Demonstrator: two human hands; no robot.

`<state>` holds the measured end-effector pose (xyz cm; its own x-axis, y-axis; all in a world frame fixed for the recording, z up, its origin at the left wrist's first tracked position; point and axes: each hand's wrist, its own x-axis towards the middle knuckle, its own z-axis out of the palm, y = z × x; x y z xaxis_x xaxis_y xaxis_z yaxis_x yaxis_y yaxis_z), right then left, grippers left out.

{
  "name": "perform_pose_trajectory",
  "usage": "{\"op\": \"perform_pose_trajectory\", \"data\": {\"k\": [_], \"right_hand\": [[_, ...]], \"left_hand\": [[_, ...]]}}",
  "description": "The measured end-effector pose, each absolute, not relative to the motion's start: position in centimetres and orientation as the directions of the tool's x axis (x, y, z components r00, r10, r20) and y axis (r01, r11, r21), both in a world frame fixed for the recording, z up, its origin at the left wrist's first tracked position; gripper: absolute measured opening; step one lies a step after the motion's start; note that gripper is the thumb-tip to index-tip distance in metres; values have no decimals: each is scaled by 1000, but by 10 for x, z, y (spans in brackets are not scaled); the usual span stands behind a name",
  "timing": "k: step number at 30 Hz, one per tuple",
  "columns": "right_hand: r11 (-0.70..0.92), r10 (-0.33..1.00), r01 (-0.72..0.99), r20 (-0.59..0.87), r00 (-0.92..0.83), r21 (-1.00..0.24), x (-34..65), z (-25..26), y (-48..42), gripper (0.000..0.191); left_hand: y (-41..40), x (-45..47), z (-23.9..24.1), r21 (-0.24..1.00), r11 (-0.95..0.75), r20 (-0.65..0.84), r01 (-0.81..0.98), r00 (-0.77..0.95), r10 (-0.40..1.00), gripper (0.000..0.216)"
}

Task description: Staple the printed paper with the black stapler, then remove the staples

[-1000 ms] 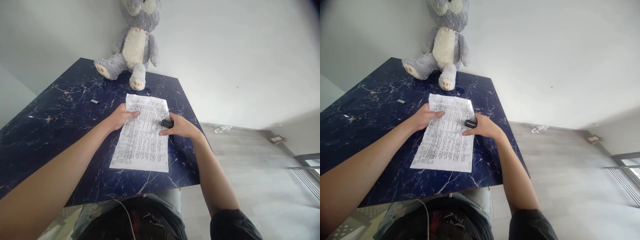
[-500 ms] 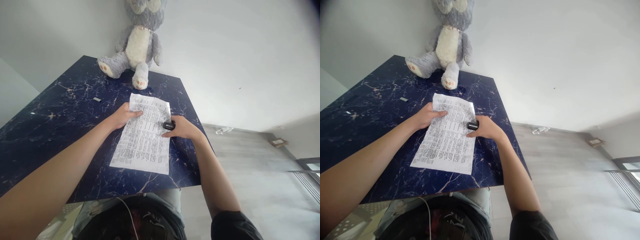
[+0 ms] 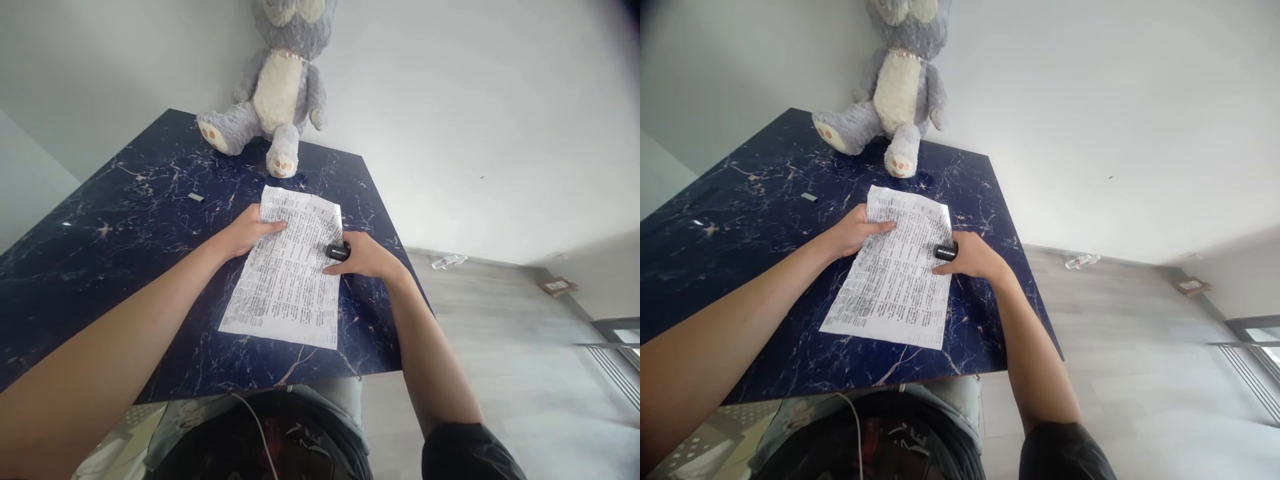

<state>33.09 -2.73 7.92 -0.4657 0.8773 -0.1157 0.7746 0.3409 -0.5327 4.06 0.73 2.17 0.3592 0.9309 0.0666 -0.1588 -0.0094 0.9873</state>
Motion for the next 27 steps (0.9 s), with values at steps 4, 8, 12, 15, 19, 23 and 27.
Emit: {"op": "perform_pose_trajectory", "data": {"k": [4, 8, 12, 15, 19, 23, 27], "right_hand": [[334, 902, 807, -84, -424, -487, 326, 76, -28, 30], [336, 908, 813, -67, -414, -476, 319, 74, -30, 27], [368, 893, 805, -64, -445, -464, 312, 72, -34, 30], [371, 899, 825, -58, -435, -426, 308, 70, -37, 28], [373, 897, 833, -70, -437, -408, 307, 71, -38, 30], [374, 850, 772, -145, -507, -514, 319, 77, -32, 38], [320, 875, 773, -143, -463, -547, 340, 84, -24, 36]], "left_hand": [[8, 41, 22, 985, -7, 68, -171, 352, 934, 41], [9, 39, 22, 986, -26, 83, -162, 355, 931, 42], [9, 39, 22, 992, -33, 77, -126, 364, 928, 41], [8, 39, 21, 992, -31, 76, -125, 375, 924, 40], [9, 39, 20, 989, -18, 72, -148, 370, 926, 41], [9, 39, 21, 987, -10, 65, -160, 344, 937, 42], [11, 40, 20, 990, 4, 37, -138, 289, 956, 41]]}}
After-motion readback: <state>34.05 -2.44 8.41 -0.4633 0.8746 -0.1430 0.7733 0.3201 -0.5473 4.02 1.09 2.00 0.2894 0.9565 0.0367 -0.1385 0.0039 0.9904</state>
